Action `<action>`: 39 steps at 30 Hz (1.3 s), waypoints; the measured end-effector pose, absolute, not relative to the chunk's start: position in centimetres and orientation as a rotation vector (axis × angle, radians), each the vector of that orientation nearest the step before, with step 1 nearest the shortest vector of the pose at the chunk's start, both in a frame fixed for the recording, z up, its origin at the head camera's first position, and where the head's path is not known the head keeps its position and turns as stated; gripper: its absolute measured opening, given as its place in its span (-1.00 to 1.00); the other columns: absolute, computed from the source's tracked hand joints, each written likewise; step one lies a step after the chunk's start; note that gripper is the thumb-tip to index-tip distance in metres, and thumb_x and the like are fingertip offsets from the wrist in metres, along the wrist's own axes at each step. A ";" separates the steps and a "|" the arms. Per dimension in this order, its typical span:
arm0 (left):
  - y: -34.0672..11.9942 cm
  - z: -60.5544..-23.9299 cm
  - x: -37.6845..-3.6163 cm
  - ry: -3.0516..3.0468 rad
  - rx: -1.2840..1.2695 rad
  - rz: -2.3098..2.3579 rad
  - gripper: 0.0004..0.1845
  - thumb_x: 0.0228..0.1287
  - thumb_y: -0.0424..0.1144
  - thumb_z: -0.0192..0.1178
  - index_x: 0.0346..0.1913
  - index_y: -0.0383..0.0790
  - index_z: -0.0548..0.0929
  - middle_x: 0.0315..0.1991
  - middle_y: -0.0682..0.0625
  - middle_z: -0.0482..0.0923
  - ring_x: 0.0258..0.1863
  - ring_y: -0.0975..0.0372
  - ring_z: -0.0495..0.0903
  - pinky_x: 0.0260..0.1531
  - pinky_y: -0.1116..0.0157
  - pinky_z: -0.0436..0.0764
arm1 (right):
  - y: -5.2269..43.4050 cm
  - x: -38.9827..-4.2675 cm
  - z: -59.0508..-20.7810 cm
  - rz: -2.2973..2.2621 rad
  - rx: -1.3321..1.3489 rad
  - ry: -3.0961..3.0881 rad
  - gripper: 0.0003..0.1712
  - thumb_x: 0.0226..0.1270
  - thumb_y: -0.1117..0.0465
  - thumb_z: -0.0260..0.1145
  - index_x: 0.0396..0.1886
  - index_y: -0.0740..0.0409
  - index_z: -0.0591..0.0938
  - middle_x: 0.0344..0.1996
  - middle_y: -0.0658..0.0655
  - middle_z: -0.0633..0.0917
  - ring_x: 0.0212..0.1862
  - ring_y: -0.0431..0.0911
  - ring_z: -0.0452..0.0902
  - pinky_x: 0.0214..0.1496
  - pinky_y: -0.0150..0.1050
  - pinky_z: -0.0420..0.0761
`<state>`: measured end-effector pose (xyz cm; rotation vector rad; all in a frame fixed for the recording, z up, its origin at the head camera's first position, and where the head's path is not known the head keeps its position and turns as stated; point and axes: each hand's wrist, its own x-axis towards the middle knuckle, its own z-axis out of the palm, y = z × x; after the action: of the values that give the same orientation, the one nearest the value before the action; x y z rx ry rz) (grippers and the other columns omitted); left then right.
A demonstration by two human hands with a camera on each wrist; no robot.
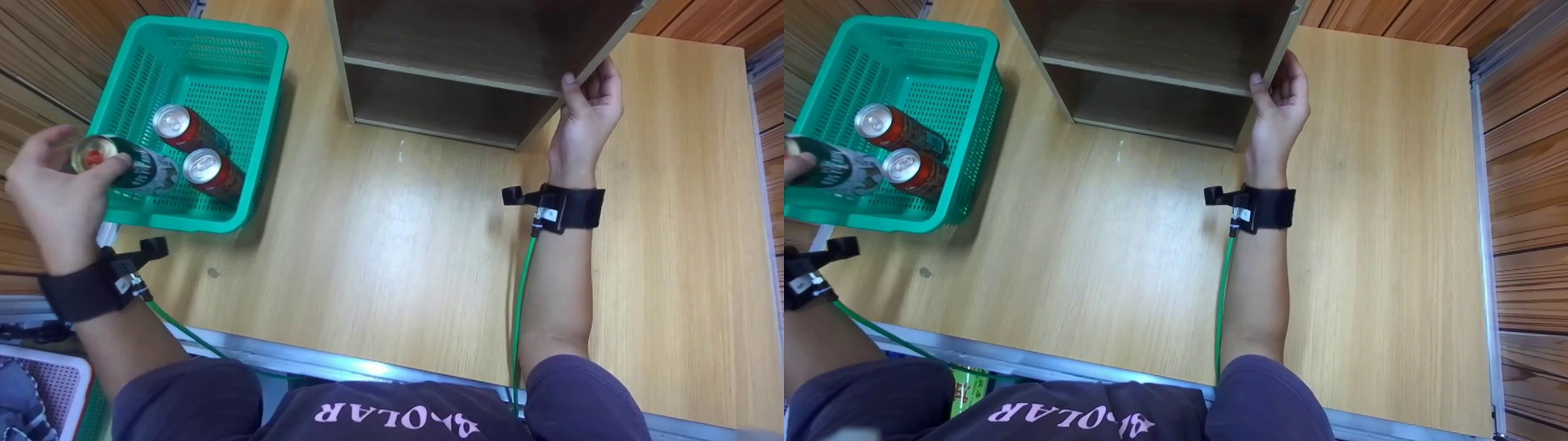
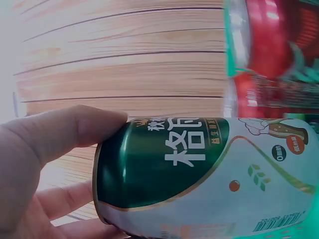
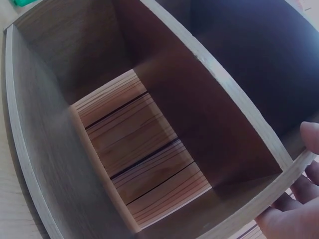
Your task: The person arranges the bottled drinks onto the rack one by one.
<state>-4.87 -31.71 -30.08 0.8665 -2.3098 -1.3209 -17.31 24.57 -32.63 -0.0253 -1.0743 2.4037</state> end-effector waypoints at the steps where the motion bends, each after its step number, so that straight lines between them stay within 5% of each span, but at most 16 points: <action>1: -31.5 -29.7 -4.7 -2.276 0.843 -1.344 -0.37 -0.15 -0.18 0.41 0.10 0.07 0.46 0.05 0.04 0.43 -0.04 0.28 0.39 -0.04 0.34 0.41 | 24.6 -17.3 -32.6 2.403 -0.024 -1.076 -0.44 0.01 0.68 0.15 0.07 0.36 0.39 0.02 0.27 0.44 0.05 0.03 0.39 0.10 -0.17 0.37; 12: -28.0 -25.9 -5.9 -2.256 0.557 -1.353 -0.40 -0.11 -0.24 0.38 0.10 0.01 0.44 -0.02 0.01 0.48 -0.05 0.25 0.45 0.01 0.36 0.38 | 24.9 -17.2 -32.7 2.366 -0.015 -1.118 -0.45 0.01 0.64 0.19 0.07 0.35 0.41 0.02 0.27 0.45 0.06 0.03 0.38 0.09 -0.18 0.37; 26: -19.5 -21.6 -6.7 -2.352 -0.106 -1.386 -0.39 -0.16 -0.32 0.40 0.07 -0.11 0.45 -0.20 -0.07 0.60 -0.26 0.22 0.58 -0.24 0.40 0.51 | 24.9 -16.8 -32.6 2.347 0.025 -1.161 -0.45 0.02 0.62 0.19 0.09 0.31 0.46 0.04 0.27 0.46 0.08 0.06 0.35 0.10 -0.16 0.36; 39: -12.8 -23.6 -9.7 -2.543 -0.468 -1.325 -0.41 -0.16 -0.12 0.40 0.04 -0.07 0.47 -0.17 0.08 0.60 -0.35 0.36 0.55 -0.35 0.40 0.52 | 24.7 -16.1 -32.3 2.307 0.070 -1.161 -0.48 0.05 0.64 0.15 0.08 0.34 0.47 0.02 0.31 0.47 0.07 0.12 0.34 0.09 -0.12 0.36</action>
<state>-9.70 -12.78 -23.58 -0.4676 -2.5427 -1.3254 -16.11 24.72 -32.26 0.0697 -1.1610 2.3066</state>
